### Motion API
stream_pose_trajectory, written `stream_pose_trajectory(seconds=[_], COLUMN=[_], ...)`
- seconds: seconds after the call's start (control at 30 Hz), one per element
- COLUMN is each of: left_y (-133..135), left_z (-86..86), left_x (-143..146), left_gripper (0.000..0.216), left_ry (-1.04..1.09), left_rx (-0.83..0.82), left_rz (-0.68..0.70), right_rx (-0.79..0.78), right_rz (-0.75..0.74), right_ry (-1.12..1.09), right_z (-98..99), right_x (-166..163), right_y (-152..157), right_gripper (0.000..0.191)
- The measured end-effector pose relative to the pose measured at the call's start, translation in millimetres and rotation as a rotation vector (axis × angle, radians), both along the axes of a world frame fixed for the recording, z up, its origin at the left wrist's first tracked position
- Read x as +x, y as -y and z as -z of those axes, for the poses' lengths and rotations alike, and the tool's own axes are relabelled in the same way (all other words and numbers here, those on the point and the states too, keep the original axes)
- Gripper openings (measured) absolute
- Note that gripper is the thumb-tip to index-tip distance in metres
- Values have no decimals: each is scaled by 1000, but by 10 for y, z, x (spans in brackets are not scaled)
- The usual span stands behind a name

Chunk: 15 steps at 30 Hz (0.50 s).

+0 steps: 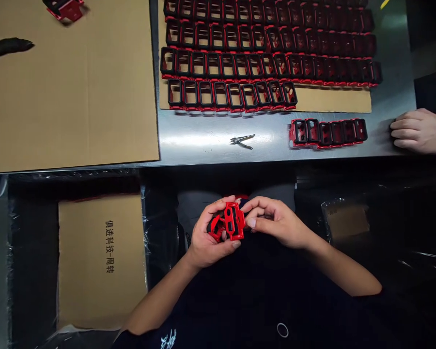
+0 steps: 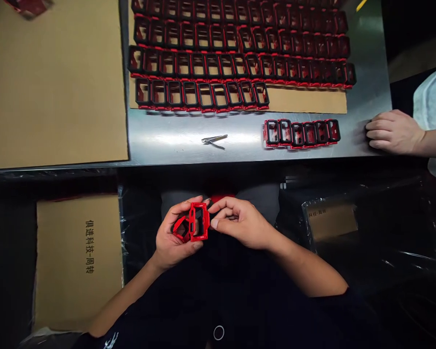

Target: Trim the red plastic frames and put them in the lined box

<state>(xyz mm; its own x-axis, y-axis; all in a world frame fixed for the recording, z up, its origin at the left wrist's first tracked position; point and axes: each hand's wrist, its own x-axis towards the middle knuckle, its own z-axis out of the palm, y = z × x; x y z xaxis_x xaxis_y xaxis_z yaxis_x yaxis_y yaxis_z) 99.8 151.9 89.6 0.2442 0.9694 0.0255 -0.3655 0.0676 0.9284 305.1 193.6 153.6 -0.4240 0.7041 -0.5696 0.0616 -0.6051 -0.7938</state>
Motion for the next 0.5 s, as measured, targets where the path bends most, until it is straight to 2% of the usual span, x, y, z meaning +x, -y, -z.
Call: stream_pose_trajectory(seconds=[0.2, 0.5], left_y=[-24, -38], left_z=[30, 38], left_x=[-21, -3], left_gripper=[72, 69], left_ry=[-91, -79], left_rx=[110, 102], left_rz=[-23, -33], right_rx=[-92, -170], right_rz=[14, 49], right_ry=[-19, -96], right_z=[40, 66], right_x=[-58, -69], right_y=[-13, -25], right_gripper=[34, 40])
